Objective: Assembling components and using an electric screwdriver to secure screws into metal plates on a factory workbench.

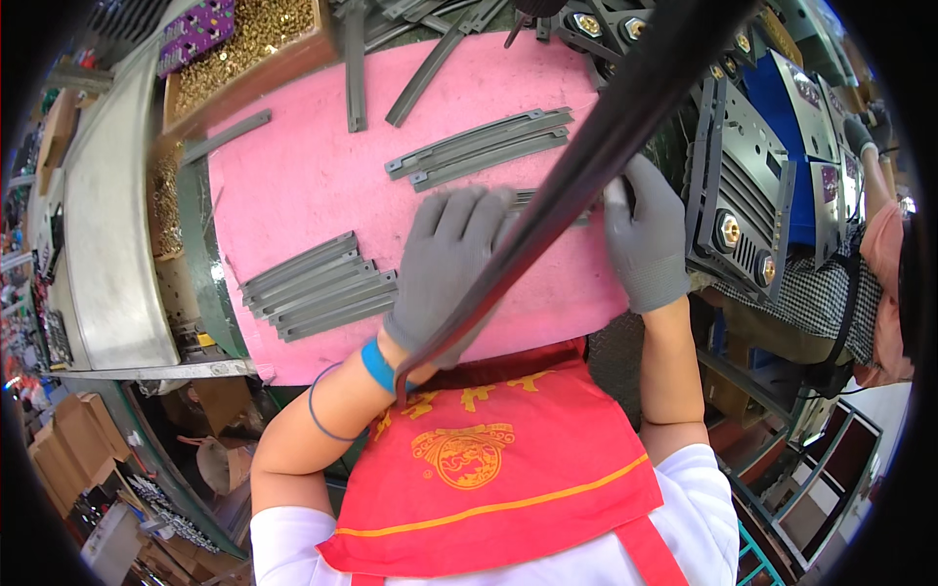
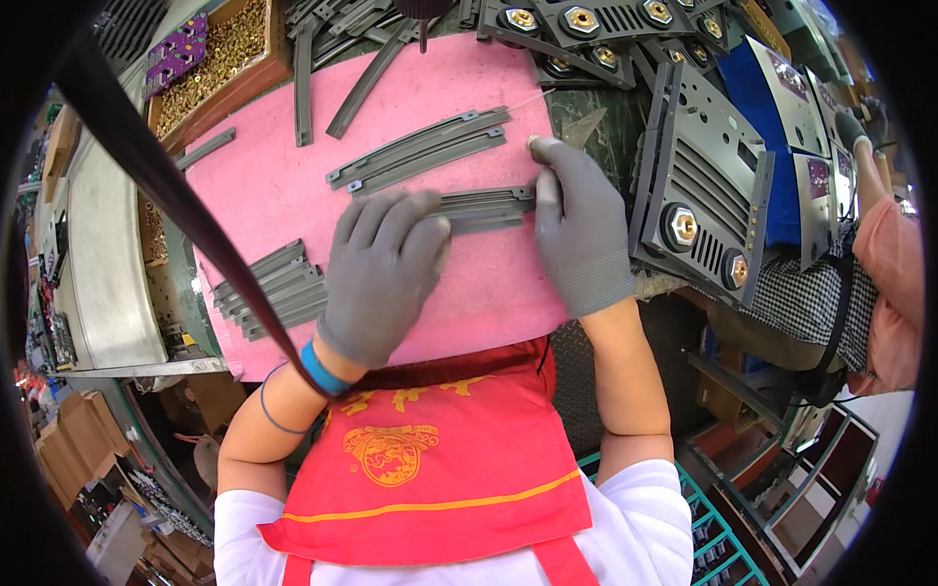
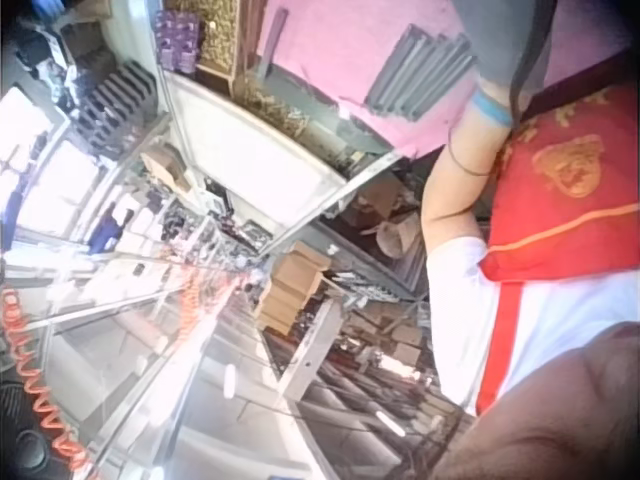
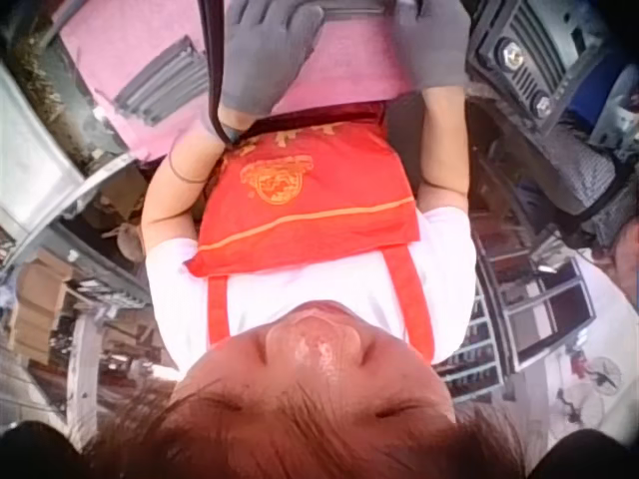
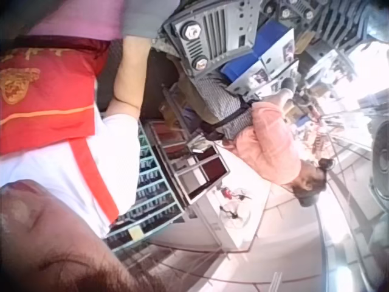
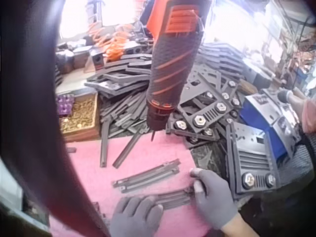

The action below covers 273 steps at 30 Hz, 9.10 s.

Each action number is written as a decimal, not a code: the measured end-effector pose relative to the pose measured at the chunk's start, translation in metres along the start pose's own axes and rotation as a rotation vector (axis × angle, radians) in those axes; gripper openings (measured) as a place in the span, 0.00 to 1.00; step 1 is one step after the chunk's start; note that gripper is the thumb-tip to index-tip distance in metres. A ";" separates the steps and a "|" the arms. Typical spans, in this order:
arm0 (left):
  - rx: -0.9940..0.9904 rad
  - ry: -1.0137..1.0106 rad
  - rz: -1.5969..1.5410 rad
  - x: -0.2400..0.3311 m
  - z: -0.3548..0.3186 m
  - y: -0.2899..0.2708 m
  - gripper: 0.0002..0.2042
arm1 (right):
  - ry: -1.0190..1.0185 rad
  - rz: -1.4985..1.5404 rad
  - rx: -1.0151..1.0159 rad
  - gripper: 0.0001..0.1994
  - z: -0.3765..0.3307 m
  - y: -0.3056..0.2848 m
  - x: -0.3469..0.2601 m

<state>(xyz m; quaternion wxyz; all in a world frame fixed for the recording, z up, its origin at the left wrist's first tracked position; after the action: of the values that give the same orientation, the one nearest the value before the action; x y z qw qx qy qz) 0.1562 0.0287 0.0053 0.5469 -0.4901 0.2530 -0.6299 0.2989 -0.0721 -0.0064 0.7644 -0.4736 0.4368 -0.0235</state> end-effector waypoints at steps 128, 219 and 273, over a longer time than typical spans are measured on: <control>-0.270 -0.053 -0.044 0.007 0.250 0.048 0.34 | -0.177 -0.493 0.113 0.11 0.240 -0.148 0.081; 0.188 -1.219 -1.442 -0.354 0.082 -0.044 0.07 | -0.324 1.226 -0.053 0.21 0.103 -0.058 -0.139; -0.320 -1.120 -2.401 -0.021 -0.031 0.005 0.22 | -0.729 1.370 0.009 0.10 0.028 -0.082 -0.150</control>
<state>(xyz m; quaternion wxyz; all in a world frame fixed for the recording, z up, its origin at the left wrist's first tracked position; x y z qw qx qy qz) 0.1288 0.0402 -0.0188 -0.3767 -0.6568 -0.5192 -0.3964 0.2560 -0.0302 0.1561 0.7059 -0.0724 0.3531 0.6097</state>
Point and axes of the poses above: each hand's wrist, its own z-axis towards the middle knuckle, its own y-axis out of the palm, x = y × z, the point moved 8 cm from there along z, towards the middle knuckle, and after that the axes turned 4 degrees about -z, right-handed, at the moved point
